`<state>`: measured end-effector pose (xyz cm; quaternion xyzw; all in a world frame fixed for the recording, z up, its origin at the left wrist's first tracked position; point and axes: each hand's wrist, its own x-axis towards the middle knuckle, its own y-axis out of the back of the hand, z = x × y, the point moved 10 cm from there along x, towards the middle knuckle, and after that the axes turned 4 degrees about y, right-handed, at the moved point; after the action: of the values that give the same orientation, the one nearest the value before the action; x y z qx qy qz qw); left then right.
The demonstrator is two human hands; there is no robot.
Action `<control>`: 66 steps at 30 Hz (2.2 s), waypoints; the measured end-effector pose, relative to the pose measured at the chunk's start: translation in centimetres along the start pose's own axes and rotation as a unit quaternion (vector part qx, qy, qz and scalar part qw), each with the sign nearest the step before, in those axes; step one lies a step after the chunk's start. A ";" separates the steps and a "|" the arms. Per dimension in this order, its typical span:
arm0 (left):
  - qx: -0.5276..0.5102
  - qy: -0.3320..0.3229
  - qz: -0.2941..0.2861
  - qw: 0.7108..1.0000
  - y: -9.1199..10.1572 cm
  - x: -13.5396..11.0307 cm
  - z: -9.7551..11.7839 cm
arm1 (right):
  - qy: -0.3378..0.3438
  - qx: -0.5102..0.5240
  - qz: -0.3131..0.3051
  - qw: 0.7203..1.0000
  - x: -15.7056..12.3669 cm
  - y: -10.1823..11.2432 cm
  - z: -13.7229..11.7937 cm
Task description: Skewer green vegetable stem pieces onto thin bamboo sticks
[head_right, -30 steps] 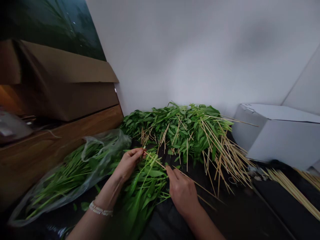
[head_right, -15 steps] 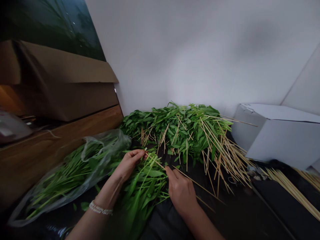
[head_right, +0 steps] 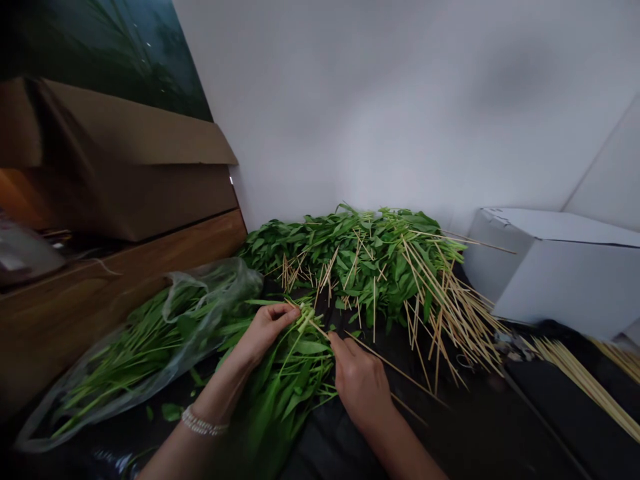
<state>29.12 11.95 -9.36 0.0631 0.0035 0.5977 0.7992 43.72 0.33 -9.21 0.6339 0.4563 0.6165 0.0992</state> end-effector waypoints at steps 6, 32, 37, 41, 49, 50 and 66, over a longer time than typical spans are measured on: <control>0.060 -0.040 0.034 0.997 1.2 0.7 0.2 | 0.007 -0.077 0.044 0.996 0.4 2.0 0.5; 0.489 -0.098 -0.002 0.867 -0.6 -0.1 0.3 | -0.061 -0.125 0.129 0.982 0.8 5.7 3.0; 0.489 -0.112 -0.016 0.865 -1.1 0.0 0.3 | -0.059 -0.123 0.130 0.982 0.9 5.7 2.6; 0.483 -0.121 0.014 0.867 -0.5 0.2 0.2 | -0.071 -0.111 0.120 0.984 0.8 5.6 2.8; 0.296 -0.159 0.170 0.926 3.2 -0.3 2.5 | -0.054 -0.085 0.117 0.988 0.8 5.0 2.5; 0.266 -0.148 0.169 0.937 3.4 -0.3 2.4 | -0.044 -0.077 0.108 0.990 0.8 4.7 2.3; 0.090 -0.120 0.164 0.975 3.5 -0.3 2.4 | 0.023 -0.077 -0.008 0.997 0.2 0.9 0.7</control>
<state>25.91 12.38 -6.66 0.2053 -0.0492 0.7058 0.6762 44.72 0.33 -8.61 0.6063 0.4149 0.6632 0.1426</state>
